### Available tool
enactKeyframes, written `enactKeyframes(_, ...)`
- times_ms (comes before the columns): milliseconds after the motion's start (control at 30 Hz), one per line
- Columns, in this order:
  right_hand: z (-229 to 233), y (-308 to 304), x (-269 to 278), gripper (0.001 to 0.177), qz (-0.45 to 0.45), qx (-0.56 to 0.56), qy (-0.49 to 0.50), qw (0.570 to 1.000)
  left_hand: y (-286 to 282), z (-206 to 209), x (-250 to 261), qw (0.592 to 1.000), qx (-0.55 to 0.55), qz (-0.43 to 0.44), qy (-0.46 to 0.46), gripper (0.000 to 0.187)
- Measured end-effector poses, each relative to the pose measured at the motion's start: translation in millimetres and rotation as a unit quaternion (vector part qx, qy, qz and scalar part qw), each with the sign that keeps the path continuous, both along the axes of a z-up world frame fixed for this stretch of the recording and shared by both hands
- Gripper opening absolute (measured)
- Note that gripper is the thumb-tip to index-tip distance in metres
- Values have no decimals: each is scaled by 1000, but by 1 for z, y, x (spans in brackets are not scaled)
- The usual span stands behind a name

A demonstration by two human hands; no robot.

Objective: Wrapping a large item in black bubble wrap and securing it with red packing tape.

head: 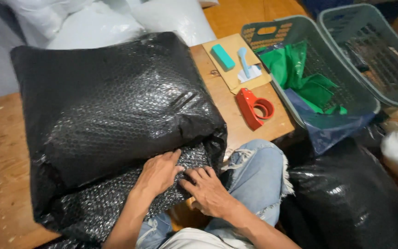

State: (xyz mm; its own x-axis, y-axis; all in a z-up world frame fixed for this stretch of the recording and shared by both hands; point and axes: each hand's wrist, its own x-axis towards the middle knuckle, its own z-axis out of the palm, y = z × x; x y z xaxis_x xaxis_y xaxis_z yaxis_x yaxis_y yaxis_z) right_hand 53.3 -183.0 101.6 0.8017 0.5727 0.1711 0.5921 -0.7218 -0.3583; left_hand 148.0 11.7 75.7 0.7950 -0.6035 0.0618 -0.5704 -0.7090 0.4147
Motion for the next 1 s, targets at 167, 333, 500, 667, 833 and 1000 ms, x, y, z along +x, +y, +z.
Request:
enactKeyframes(167, 30, 19, 12, 55, 5, 129, 16, 991, 34, 49, -43, 984, -135, 101, -60, 43)
enactKeyframes(333, 46, 72, 40, 43, 97, 172, 56, 979, 122, 61, -96, 898, -147, 311, -275, 32)
enactKeyframes(500, 20, 156, 74, 43, 220, 121, 113, 961, 201, 49, -124, 808, -290, 482, -172, 79)
enactKeyframes(667, -23, 203, 102, 44, 165, 89, 134, 973, 197, 27, -135, 694, -486, 520, 107, 82)
enactKeyframes(833, -41, 212, 109, 42, 121, 76, 157, 977, 180, 18, -144, 687, -467, 546, 109, 45)
enactKeyframes(1000, -45, 210, 108, 46, 115, 71, 139, 981, 179, 25, -146, 719, -316, 609, 110, 26)
